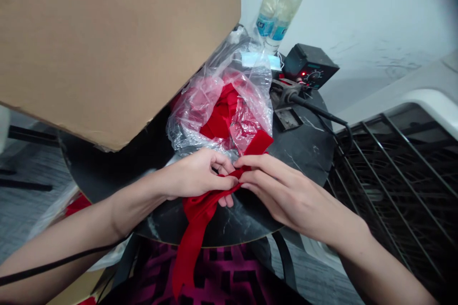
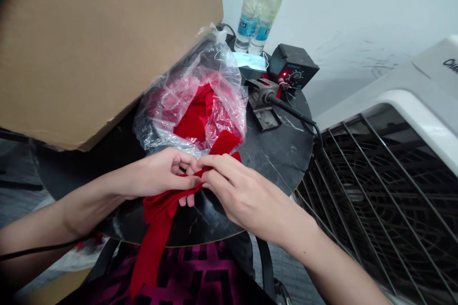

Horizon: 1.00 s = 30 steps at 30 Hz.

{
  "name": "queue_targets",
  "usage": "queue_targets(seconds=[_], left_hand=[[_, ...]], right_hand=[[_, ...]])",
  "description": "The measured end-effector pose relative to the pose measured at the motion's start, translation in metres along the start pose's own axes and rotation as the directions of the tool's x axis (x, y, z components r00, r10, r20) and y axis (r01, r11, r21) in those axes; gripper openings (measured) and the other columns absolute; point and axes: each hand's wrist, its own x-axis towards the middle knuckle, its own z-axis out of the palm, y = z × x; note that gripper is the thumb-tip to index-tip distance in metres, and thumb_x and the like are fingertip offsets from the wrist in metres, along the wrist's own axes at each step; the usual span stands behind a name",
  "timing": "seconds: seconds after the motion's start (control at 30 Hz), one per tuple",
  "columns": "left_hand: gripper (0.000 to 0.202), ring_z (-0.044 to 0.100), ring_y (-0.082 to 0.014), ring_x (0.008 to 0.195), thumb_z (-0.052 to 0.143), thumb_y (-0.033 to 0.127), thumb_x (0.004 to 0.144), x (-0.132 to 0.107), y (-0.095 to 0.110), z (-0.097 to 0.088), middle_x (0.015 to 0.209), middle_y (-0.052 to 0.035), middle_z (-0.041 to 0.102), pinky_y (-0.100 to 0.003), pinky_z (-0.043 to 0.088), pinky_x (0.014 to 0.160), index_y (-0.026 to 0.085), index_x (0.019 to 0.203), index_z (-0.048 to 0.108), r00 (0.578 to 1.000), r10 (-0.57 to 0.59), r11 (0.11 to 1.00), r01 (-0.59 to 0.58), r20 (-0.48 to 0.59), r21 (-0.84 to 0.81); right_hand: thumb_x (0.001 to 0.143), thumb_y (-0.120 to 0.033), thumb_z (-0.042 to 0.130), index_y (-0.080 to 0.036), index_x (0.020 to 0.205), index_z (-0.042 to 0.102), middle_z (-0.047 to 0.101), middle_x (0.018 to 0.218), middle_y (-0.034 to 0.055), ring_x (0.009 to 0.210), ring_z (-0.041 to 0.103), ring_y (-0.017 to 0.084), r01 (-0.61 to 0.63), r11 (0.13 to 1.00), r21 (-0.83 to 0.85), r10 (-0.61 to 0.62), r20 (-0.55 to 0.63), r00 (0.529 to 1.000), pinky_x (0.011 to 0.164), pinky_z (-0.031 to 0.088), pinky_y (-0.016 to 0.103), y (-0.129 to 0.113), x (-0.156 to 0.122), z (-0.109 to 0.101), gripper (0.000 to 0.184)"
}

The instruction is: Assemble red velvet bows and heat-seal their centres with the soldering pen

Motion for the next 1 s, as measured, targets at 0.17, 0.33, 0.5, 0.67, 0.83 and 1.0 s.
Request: queue_targets(seconds=[0.17, 0.33, 0.5, 0.67, 0.83, 1.0], left_hand=[[0.006, 0.077, -0.0188, 0.073, 0.07, 0.021, 0.087, -0.001, -0.004, -0.001, 0.08, -0.0085, 0.08, -0.025, 0.061, 0.07, 0.015, 0.089, 0.069, 0.999, 0.031, 0.991, -0.032, 0.008, 0.126], [0.01, 0.078, -0.0209, 0.088, 0.062, 0.019, 0.091, -0.005, -0.004, -0.002, 0.091, -0.0074, 0.08, -0.028, 0.06, 0.082, 0.016, 0.095, 0.071, 0.992, 0.118, 0.962, -0.124, 0.041, 0.244], [0.011, 0.073, -0.021, 0.088, 0.067, 0.024, 0.091, -0.008, -0.001, -0.003, 0.097, -0.0062, 0.078, -0.028, 0.056, 0.079, 0.017, 0.097, 0.072, 0.984, 0.174, 0.923, -0.18, 0.049, 0.34], [0.009, 0.064, -0.0163, 0.077, 0.068, 0.025, 0.091, -0.013, 0.003, 0.0, 0.087, -0.0018, 0.073, -0.024, 0.047, 0.067, 0.018, 0.095, 0.072, 0.981, 0.191, 0.892, -0.187, 0.031, 0.411], [0.018, 0.061, -0.0157, 0.072, 0.064, 0.032, 0.095, -0.015, 0.005, 0.006, 0.079, -0.0014, 0.07, -0.024, 0.042, 0.061, 0.018, 0.095, 0.075, 0.983, 0.184, 0.893, -0.159, -0.019, 0.42], [0.022, 0.068, -0.0185, 0.078, 0.063, 0.036, 0.097, -0.014, 0.007, 0.007, 0.086, -0.0032, 0.077, -0.025, 0.046, 0.066, 0.019, 0.094, 0.076, 0.985, 0.168, 0.898, -0.141, -0.03, 0.416]], right_hand=[[0.104, -0.013, 0.051, -0.012, 0.103, 0.067, 0.07, 0.11, 0.0143, 0.102, 0.07, 0.025, -0.043, 0.998, 0.045, 0.041, 0.053, 0.998, 0.088, 0.062, 0.04, 0.001, 0.006, 0.002, 0.017], [0.105, -0.015, 0.051, -0.016, 0.103, 0.066, 0.07, 0.104, 0.0105, 0.101, 0.069, 0.023, -0.123, 0.986, 0.109, 0.113, 0.094, 0.989, 0.09, 0.061, 0.039, 0.0, 0.008, 0.003, 0.015], [0.105, -0.018, 0.054, -0.018, 0.101, 0.064, 0.069, 0.103, 0.0085, 0.095, 0.068, 0.02, -0.221, 0.96, 0.175, 0.209, 0.084, 0.974, 0.087, 0.059, 0.035, -0.003, 0.007, 0.002, 0.01], [0.102, -0.016, 0.059, -0.019, 0.099, 0.065, 0.069, 0.101, 0.0043, 0.082, 0.066, 0.014, -0.277, 0.916, 0.292, 0.266, 0.076, 0.961, 0.075, 0.054, 0.027, -0.001, 0.005, -0.001, 0.007], [0.095, -0.009, 0.065, -0.021, 0.095, 0.069, 0.073, 0.101, 0.0018, 0.073, 0.064, 0.012, -0.307, 0.879, 0.365, 0.307, 0.059, 0.95, 0.067, 0.052, 0.024, 0.0, 0.004, -0.006, 0.012], [0.098, -0.01, 0.062, -0.022, 0.114, 0.07, 0.074, 0.115, 0.0026, 0.093, 0.071, 0.014, -0.265, 0.9, 0.345, 0.269, 0.038, 0.962, 0.083, 0.058, 0.023, -0.001, 0.0, -0.015, 0.022]])
